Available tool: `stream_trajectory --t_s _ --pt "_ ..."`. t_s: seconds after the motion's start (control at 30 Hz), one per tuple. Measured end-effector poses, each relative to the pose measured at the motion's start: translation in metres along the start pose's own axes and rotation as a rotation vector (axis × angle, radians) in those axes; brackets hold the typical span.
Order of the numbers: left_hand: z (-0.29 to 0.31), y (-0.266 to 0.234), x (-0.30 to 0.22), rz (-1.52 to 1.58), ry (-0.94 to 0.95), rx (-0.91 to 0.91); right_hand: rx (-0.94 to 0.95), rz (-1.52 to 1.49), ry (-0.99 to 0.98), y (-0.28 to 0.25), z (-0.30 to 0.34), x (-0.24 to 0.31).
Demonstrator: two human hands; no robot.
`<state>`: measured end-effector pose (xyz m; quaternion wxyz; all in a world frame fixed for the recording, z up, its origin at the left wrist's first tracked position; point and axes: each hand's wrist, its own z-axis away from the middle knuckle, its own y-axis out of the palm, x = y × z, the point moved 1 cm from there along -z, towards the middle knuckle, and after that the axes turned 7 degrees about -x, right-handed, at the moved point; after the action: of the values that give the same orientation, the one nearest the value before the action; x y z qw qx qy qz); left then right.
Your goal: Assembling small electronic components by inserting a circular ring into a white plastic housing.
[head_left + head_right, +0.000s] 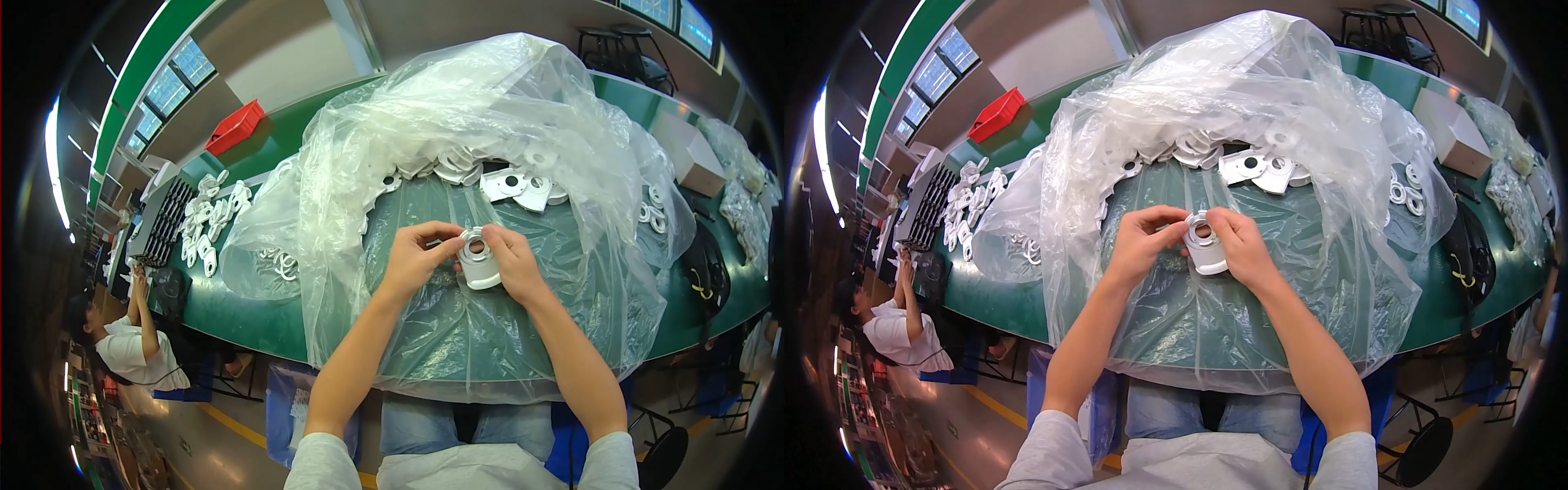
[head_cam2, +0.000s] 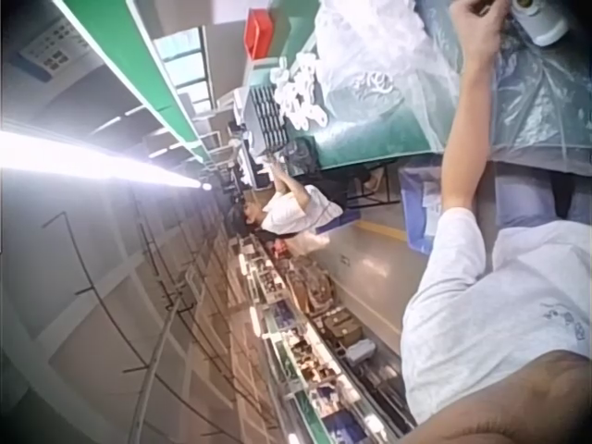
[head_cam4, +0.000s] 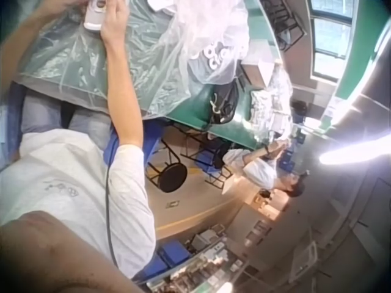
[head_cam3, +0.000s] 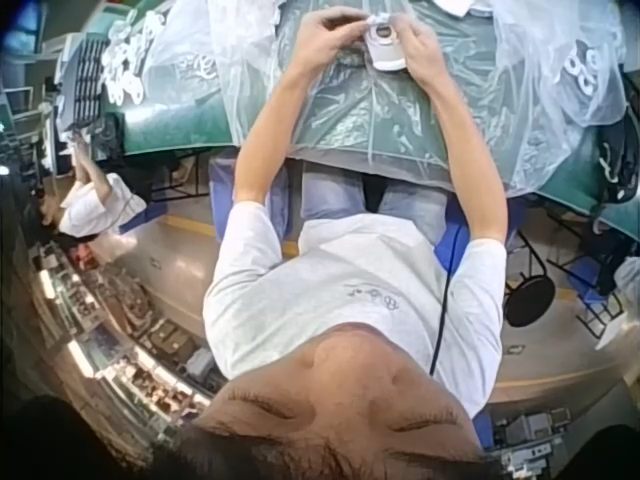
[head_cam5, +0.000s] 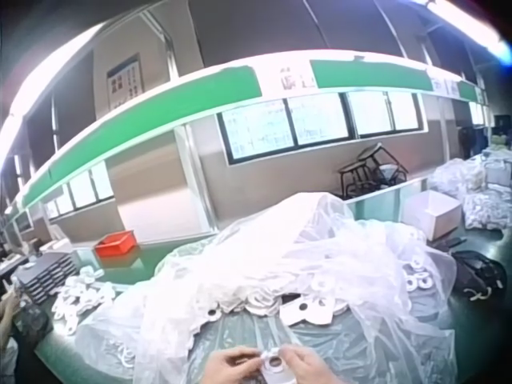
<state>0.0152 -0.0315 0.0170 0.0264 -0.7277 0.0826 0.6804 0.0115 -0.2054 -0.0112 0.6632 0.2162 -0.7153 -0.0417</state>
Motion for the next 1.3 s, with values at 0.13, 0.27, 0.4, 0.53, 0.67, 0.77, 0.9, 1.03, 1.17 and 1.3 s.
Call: stream_trajectory --t_s 0.13,0.27,0.4,0.53,0.67,0.77,0.9,1.03,1.17,1.3 --pt "0.000 0.005 0.002 -0.048 0.046 -0.051 -0.098 0.179 -0.128 0.001 -0.003 -0.004" --pt "0.000 0.006 0.006 -0.011 0.085 -0.075 -0.129 0.277 -0.175 0.005 -0.002 0.002" --pt "0.001 0.006 0.006 -0.055 0.131 -0.040 -0.117 0.238 -0.151 0.002 0.000 0.002" --pt "-0.001 0.004 0.007 -0.048 0.109 -0.028 -0.140 0.274 -0.163 0.002 0.000 0.004" --pt "-0.003 0.002 0.011 -0.109 0.174 -0.029 -0.109 0.298 -0.158 0.002 -0.002 0.000" --pt "-0.002 0.006 0.011 -0.181 0.179 -0.065 -0.120 0.258 -0.150 0.004 -0.002 -0.005" --pt "0.000 0.007 0.012 -0.176 0.154 -0.095 -0.148 0.320 -0.188 0.006 -0.003 -0.007" --pt "0.001 0.007 0.011 -0.194 0.160 -0.094 -0.164 0.293 -0.164 0.004 -0.004 -0.008" --pt "0.002 0.007 0.011 -0.204 0.201 -0.089 -0.184 0.290 -0.187 0.005 -0.004 -0.005" --pt "0.002 0.013 0.006 -0.133 0.273 -0.180 -0.161 0.290 -0.156 0.003 -0.003 -0.001"
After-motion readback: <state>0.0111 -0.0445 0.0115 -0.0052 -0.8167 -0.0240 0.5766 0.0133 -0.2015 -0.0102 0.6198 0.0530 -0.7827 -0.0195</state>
